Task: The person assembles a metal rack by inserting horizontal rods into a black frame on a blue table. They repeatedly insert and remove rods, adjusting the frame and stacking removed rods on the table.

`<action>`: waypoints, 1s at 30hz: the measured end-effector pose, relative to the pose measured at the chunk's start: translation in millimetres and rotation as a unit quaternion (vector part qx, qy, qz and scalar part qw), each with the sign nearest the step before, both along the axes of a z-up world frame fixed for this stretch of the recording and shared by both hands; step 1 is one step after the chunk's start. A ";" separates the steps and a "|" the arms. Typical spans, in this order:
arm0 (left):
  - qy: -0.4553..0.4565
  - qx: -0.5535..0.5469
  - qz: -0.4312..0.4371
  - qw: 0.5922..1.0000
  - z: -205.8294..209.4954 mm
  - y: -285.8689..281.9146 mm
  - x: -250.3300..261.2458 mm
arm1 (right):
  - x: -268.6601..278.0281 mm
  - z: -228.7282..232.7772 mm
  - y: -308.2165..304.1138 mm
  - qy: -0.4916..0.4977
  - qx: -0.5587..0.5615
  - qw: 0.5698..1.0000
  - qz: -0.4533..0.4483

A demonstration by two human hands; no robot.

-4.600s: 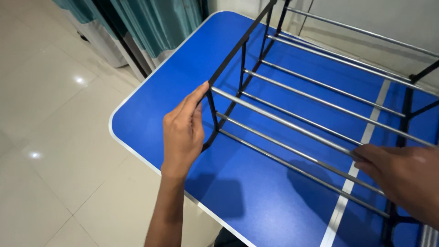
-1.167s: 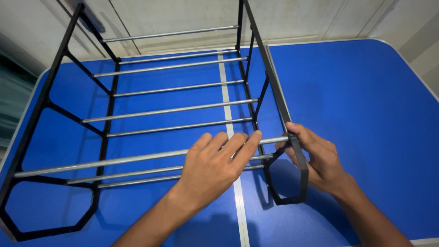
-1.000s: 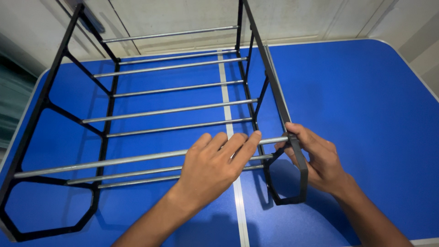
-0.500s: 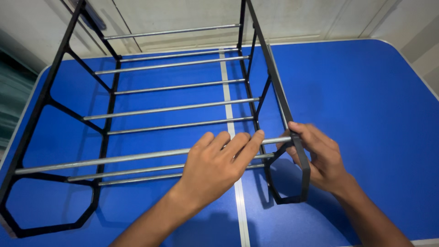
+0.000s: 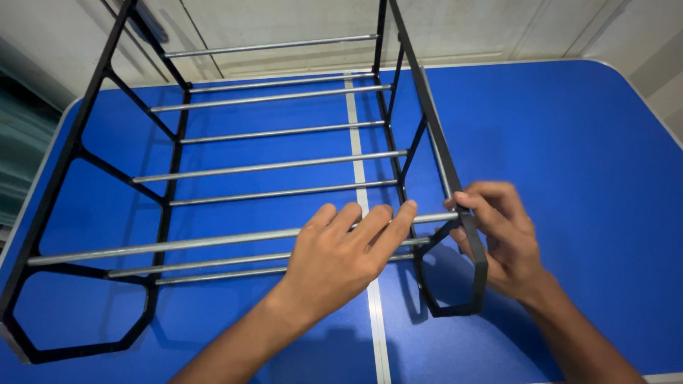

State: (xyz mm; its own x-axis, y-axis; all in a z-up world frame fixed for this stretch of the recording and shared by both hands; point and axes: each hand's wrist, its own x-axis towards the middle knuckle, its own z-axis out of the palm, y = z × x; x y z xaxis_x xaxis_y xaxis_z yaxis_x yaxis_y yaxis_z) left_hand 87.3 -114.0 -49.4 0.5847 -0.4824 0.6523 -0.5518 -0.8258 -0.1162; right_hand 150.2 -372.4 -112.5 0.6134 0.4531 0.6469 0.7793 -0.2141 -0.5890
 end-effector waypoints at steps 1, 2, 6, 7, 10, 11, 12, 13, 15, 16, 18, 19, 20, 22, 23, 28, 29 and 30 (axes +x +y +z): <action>0.002 0.000 0.000 1.000 -0.4 0.0 0.0 | 0.3 0.3 0.9 0.009 0.008 1.000 0.009; 0.002 -0.001 0.000 1.000 -0.6 -0.1 -0.2 | 1.1 0.8 2.3 0.019 0.016 1.000 0.018; 0.002 0.004 0.003 1.000 -1.6 0.3 -0.4 | 2.9 3.3 5.0 0.029 0.027 0.999 0.015; 0.002 0.007 0.004 1.000 -1.8 0.3 -0.2 | 2.4 3.2 5.4 0.034 0.033 0.999 0.015; -0.015 0.010 0.006 1.000 -3.2 -0.3 -1.0 | 0.5 2.6 5.4 0.042 0.043 0.998 0.013; -0.013 0.012 0.005 1.000 -3.5 -0.6 -0.7 | 0.7 2.5 5.2 0.042 0.044 0.998 0.012; -0.012 0.014 0.005 1.000 -4.0 -0.8 -0.5 | 0.6 2.3 5.1 0.041 0.044 0.998 0.011; -0.010 0.016 0.005 1.000 -4.5 -0.9 -0.4 | 0.2 2.1 5.0 0.037 0.037 0.999 0.000; -0.010 0.016 0.005 1.000 -5.4 -0.8 -0.1 | -1.1 2.3 4.2 0.028 0.022 0.999 -0.023; -0.010 0.015 0.006 1.000 -5.4 -0.8 -0.1 | -1.1 2.5 4.2 0.027 0.023 0.999 -0.023; -0.008 0.014 0.003 1.000 -5.1 -0.5 -0.5 | -0.7 2.9 4.6 0.025 0.026 0.999 -0.022; -0.007 0.014 0.001 1.000 -4.8 -0.4 -0.6 | -0.5 3.2 4.7 0.014 0.019 0.999 -0.025; -0.004 0.011 -0.001 1.000 -4.2 -0.8 -0.7 | -0.5 3.6 5.0 0.003 0.012 1.000 -0.029; 0.002 0.006 -0.007 1.000 -3.3 -2.4 -0.4 | -0.8 3.5 6.0 -0.009 0.004 0.999 -0.036; 0.003 0.001 -0.008 1.000 -2.6 -2.9 -0.6 | -0.9 3.3 6.8 -0.010 0.003 0.999 -0.039; 0.015 -0.008 -0.046 0.999 3.5 -3.0 8.2 | -9.7 11.4 10.3 -0.028 -0.022 0.994 -0.099; 0.021 -0.007 -0.054 0.998 3.9 -2.0 9.2 | -11.3 12.9 10.1 -0.026 -0.021 0.994 -0.102; 0.029 -0.002 -0.052 0.998 6.0 0.1 7.5 | -10.1 14.0 10.2 -0.023 -0.017 0.995 -0.096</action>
